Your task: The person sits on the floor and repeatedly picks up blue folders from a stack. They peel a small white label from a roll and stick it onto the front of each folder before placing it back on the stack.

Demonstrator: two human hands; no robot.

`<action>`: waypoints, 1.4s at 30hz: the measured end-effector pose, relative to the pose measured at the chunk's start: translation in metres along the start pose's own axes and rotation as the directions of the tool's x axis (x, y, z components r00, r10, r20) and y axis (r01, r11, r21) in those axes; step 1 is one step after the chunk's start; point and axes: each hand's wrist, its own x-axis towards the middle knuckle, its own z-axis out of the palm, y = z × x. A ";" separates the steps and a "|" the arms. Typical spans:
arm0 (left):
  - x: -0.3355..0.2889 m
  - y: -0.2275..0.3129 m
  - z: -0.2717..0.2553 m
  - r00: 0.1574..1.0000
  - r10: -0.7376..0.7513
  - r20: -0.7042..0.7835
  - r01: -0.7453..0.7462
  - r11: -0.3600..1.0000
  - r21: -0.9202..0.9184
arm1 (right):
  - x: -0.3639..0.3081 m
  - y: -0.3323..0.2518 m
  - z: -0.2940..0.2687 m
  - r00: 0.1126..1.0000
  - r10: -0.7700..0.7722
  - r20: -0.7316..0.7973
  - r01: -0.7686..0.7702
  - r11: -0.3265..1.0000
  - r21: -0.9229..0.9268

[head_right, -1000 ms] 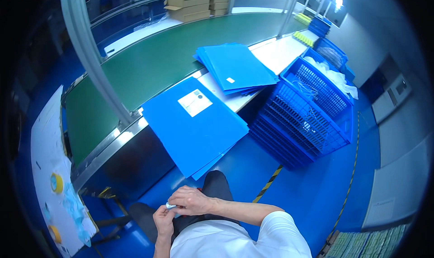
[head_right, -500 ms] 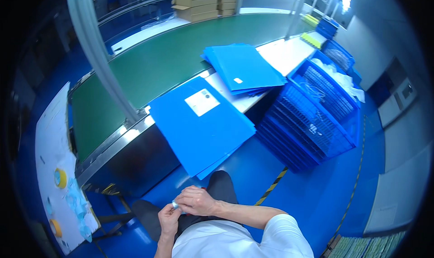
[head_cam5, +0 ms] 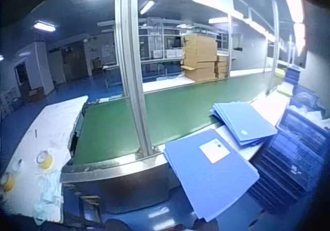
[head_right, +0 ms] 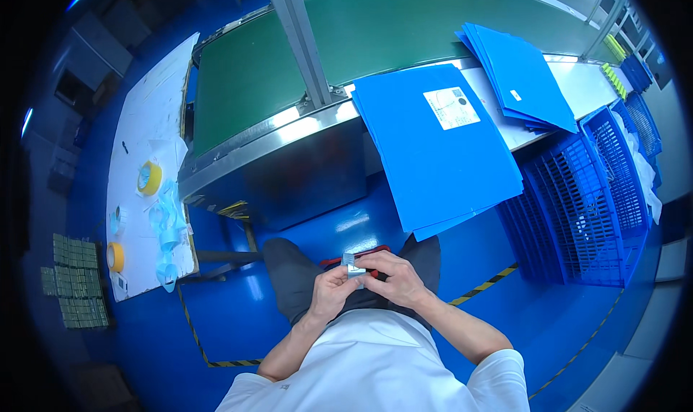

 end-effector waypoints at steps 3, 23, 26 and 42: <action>0.000 0.000 -0.001 1.000 -0.002 0.031 0.003 1.000 -0.028 | 0.001 0.006 0.000 0.997 -0.081 -0.012 0.080 0.995 -0.056; 0.000 0.014 0.004 0.991 0.019 0.129 -0.008 0.997 -0.082 | 0.014 -0.040 -0.030 0.981 -0.123 -0.148 0.116 0.992 -0.055; -0.001 0.010 -0.002 0.995 -0.022 0.096 0.026 0.999 -0.047 | 0.043 -0.056 -0.071 0.829 -0.500 -0.251 0.351 0.814 -0.462; 0.003 -0.008 -0.007 0.992 -0.086 0.091 0.086 0.996 0.004 | 0.054 -0.022 -0.131 0.958 -0.286 -0.009 0.159 0.558 -0.814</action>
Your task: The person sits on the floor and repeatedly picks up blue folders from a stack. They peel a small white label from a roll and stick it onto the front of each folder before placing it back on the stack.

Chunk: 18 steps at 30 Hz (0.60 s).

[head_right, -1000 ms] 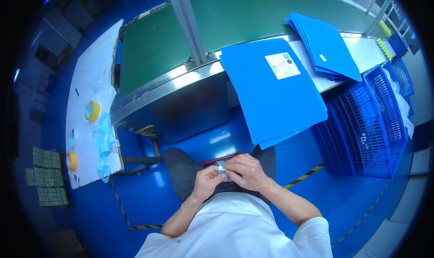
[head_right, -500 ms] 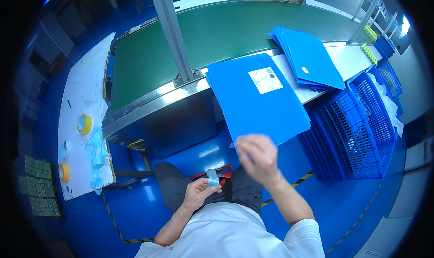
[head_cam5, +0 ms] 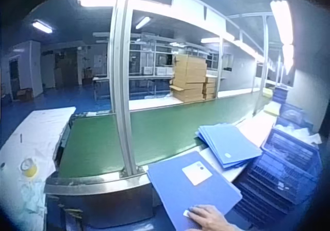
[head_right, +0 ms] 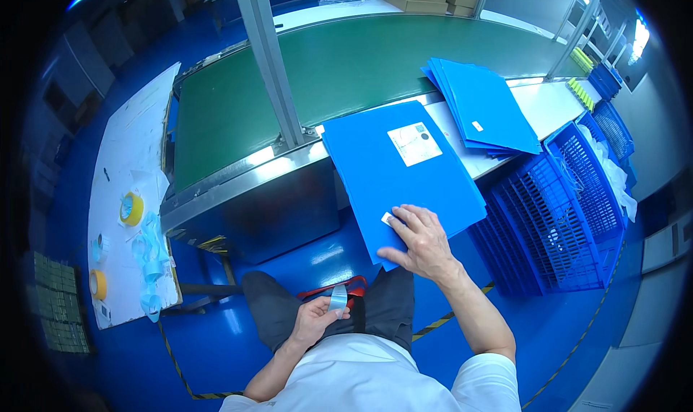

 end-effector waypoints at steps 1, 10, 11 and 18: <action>0.001 -0.001 0.000 1.000 -0.003 -0.002 0.003 1.000 0.002 | -0.003 -0.002 -0.003 0.999 -0.011 0.034 0.011 1.000 -0.003; 0.009 0.004 0.006 1.000 -0.005 -0.012 0.005 1.000 -0.014 | -0.017 -0.019 -0.009 0.987 0.031 0.157 -0.030 0.999 -0.010; 0.011 0.003 0.006 1.000 -0.013 -0.017 0.012 1.000 -0.021 | -0.016 -0.024 -0.008 0.988 0.062 0.141 -0.061 0.998 -0.012; 0.015 -0.002 0.004 1.000 -0.009 0.001 0.009 1.000 -0.027 | -0.013 -0.036 -0.005 0.997 0.074 -0.004 -0.074 0.997 0.010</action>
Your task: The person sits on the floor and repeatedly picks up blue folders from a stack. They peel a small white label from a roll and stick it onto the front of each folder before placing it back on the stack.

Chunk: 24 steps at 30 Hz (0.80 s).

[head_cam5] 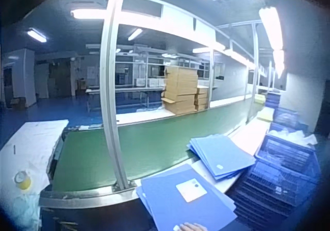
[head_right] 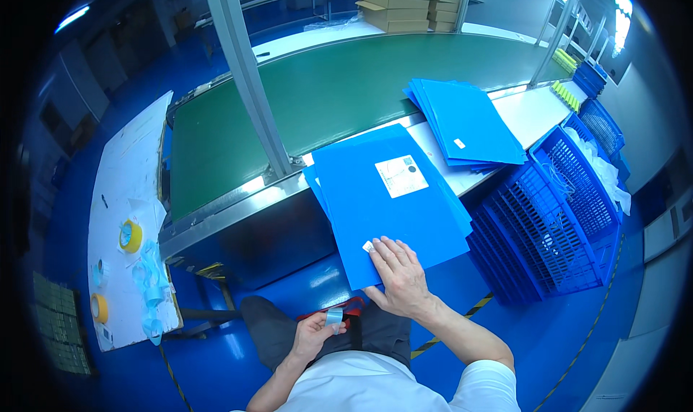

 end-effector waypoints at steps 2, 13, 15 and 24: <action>0.000 0.000 -0.001 1.000 -0.002 -0.007 0.002 1.000 -0.011 | 0.009 0.004 -0.016 0.987 -0.070 -0.146 0.070 0.998 -0.005; -0.002 0.007 0.010 0.994 -0.011 -0.110 0.010 1.000 -0.003 | 0.102 0.158 -0.120 0.690 -0.241 -0.682 -0.025 0.934 -0.355; 0.001 0.007 0.016 0.996 0.004 -0.094 -0.004 1.000 -0.002 | 0.099 0.234 -0.095 0.783 -0.102 -0.613 -0.144 0.930 -0.338; -0.005 0.012 0.015 0.983 0.041 -0.177 -0.048 0.998 -0.040 | 0.073 0.160 -0.052 0.887 0.038 -0.460 -0.009 0.998 0.066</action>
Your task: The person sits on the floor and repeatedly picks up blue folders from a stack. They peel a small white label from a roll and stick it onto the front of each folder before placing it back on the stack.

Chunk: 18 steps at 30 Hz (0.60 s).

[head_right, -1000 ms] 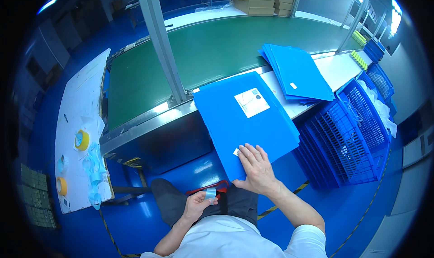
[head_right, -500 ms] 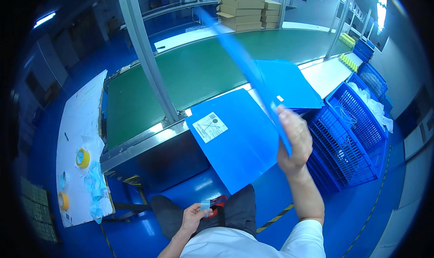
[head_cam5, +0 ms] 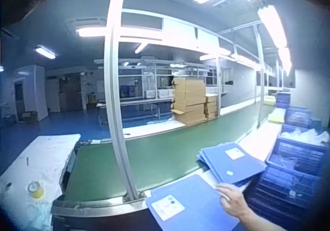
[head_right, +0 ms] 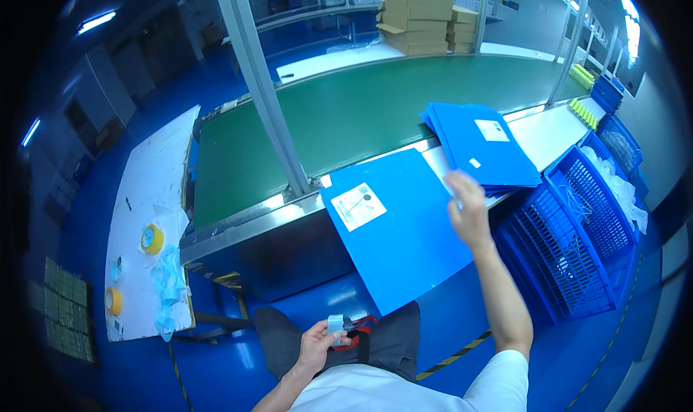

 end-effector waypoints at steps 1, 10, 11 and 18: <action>0.000 0.001 0.000 1.000 0.004 -0.008 -0.004 1.000 0.006 | -0.012 -0.041 0.001 0.998 -0.041 0.057 0.032 0.989 0.144; 0.007 0.009 0.007 0.988 0.117 0.100 -0.111 0.992 -0.059 | -0.132 -0.204 0.054 0.919 -0.069 0.388 -0.141 0.862 0.487; 0.006 0.009 0.006 0.986 0.129 0.106 -0.123 0.991 -0.058 | -0.134 -0.206 0.056 0.922 -0.069 0.381 -0.125 0.878 0.462; -0.005 0.015 0.004 0.969 0.153 0.194 -0.146 0.988 -0.051 | -0.137 -0.214 0.063 0.870 0.061 0.489 -0.325 0.817 0.476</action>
